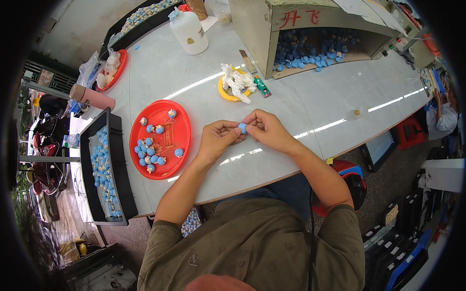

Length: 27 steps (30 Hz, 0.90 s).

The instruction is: The person assembles small blue toy parts by applying glue from a bottle to the pieces and joining them by hand.

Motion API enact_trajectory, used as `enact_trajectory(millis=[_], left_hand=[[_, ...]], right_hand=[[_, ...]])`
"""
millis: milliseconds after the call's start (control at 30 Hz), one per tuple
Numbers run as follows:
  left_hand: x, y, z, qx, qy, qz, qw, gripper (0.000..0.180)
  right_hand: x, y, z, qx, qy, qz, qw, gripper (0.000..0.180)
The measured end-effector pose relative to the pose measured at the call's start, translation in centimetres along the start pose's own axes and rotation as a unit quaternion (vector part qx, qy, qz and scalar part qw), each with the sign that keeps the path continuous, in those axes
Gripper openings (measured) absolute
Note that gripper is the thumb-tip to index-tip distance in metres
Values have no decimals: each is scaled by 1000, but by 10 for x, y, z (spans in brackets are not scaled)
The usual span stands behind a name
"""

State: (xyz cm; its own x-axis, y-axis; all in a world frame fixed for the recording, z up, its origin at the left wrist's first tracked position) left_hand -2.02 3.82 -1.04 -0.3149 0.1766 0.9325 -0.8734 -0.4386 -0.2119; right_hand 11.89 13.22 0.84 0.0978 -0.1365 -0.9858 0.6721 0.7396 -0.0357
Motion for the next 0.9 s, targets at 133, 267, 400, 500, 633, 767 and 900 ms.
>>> enact_trajectory(millis=[133, 267, 400, 500, 633, 767, 900], left_hand=[[-1, 0, -2, -12, -20, -16, 1000, 19], [-2, 0, 0, -12, -24, -8, 1000, 17], [-4, 0, -1, 1, -24, -30, 999, 15], [-7, 0, -1, 6, -37, -36, 999, 16], [-7, -1, 0, 13, -37, -38, 998, 19], [-4, -1, 0, 18, -29, -40, 999, 21], [-2, 1, -2, 3, -18, -31, 999, 21]], right_hand=[[7, -1, -1, -11, 16, 4, 1000, 11], [10, -3, -1, -12, 26, 9, 1000, 8], [11, -6, -1, 1, 50, 43, 998, 8], [13, -5, -2, 6, 63, 57, 996, 8], [15, -4, -1, 15, 66, 61, 996, 9], [12, -4, -1, 25, 51, 21, 998, 10], [11, -2, -1, 16, 20, -23, 999, 11]])
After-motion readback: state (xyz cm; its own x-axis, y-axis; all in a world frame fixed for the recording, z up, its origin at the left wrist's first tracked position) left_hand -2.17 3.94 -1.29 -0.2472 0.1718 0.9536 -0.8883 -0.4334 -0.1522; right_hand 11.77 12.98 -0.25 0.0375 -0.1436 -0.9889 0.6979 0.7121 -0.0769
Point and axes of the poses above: each hand's wrist, its own z-axis away from the middle knuckle, its own y-axis out of the back of the hand, x = y × z, the point moved 4 cm from there along -z, towards the middle knuckle, and after that the axes turned 9 degrees about x, right-handed, at the moved point
